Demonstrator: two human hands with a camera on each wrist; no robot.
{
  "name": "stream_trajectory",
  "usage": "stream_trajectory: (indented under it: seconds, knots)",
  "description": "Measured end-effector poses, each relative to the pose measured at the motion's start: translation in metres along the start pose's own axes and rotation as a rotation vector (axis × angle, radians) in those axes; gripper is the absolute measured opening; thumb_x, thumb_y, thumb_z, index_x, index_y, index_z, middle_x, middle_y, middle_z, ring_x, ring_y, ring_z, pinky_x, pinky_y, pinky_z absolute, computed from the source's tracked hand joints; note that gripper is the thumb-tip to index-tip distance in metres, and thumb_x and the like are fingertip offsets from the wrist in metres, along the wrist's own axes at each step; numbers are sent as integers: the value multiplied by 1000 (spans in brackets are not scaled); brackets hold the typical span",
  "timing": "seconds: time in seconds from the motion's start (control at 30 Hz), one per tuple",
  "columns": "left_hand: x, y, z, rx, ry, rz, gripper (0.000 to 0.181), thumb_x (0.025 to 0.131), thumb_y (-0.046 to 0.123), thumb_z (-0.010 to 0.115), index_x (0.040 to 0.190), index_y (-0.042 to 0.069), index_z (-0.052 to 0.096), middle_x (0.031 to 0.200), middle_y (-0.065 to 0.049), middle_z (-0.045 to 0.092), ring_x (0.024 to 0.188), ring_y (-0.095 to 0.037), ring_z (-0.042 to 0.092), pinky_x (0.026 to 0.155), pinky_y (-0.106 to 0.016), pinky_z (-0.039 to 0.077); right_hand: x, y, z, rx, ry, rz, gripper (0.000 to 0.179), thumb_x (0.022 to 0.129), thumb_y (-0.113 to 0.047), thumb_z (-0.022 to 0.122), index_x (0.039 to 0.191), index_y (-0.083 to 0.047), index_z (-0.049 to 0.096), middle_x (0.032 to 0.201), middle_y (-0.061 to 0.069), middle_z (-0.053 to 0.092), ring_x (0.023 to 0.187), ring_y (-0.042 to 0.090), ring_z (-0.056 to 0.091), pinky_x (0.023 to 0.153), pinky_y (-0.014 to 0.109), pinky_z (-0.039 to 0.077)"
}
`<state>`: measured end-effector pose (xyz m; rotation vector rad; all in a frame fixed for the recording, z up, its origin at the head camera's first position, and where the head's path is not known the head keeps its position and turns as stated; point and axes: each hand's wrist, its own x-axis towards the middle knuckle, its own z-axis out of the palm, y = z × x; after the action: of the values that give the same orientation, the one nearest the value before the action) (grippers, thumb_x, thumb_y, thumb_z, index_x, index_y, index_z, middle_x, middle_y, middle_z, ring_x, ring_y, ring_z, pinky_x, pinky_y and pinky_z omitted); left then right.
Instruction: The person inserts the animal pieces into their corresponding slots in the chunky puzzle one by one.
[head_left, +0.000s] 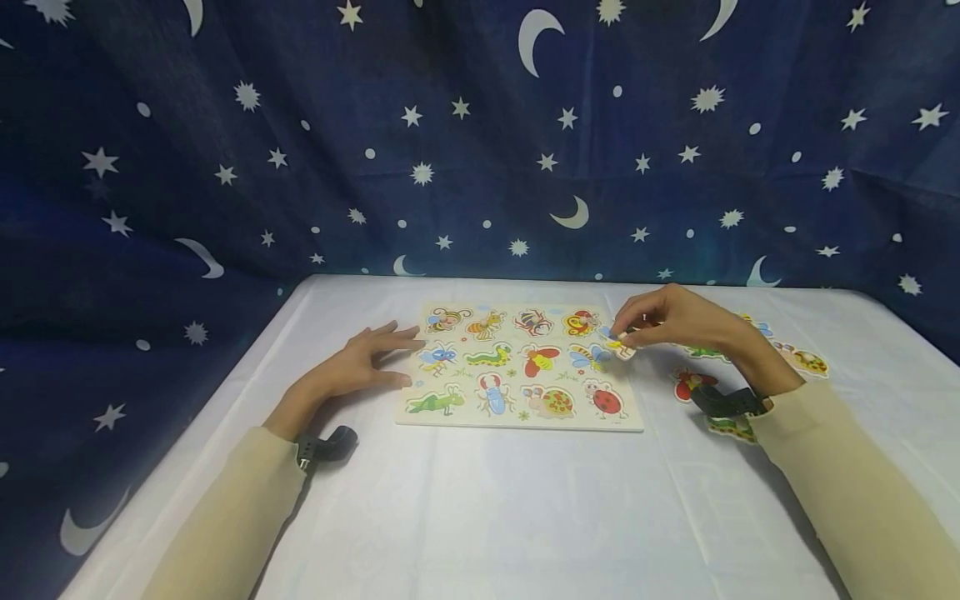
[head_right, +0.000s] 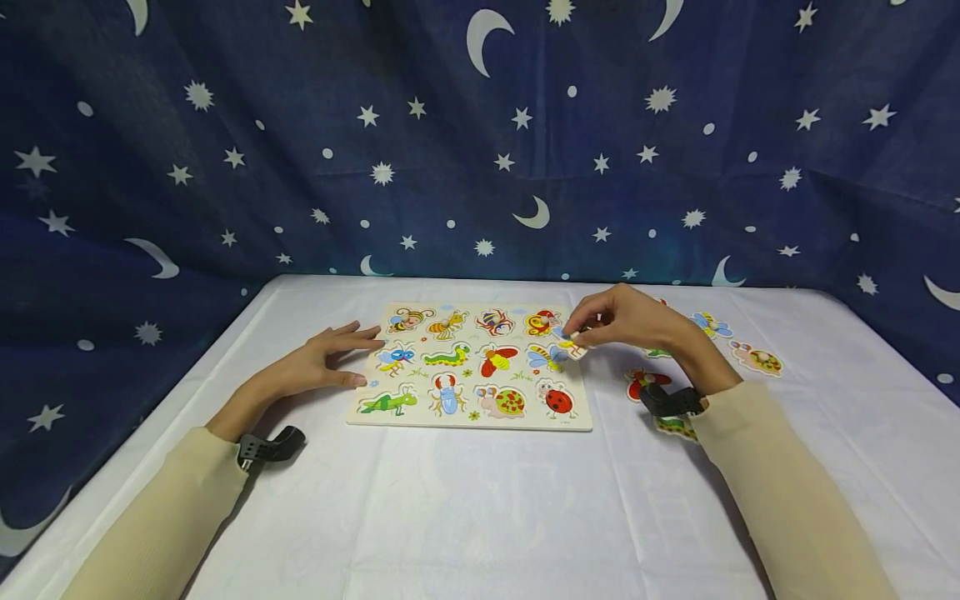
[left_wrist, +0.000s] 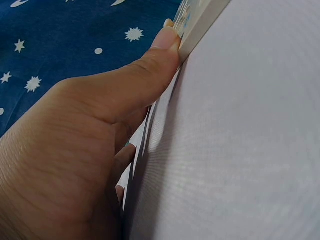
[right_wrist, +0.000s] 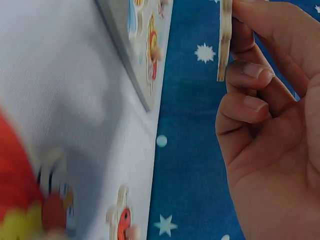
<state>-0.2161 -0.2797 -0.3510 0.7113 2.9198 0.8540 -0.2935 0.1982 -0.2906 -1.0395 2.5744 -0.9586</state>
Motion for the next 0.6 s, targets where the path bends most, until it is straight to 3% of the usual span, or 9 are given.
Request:
stream_trajectory:
  seconds: [0.6]
  knots:
    - [0, -1, 0, 5, -1, -10, 62, 80, 39, 76, 136, 21, 56, 149, 2, 39, 143, -29, 17, 115, -50, 2, 44, -29, 24, 38, -47, -123, 15, 82, -24, 77, 96, -19, 77, 95, -1, 68, 81, 21, 53, 66, 30, 42]
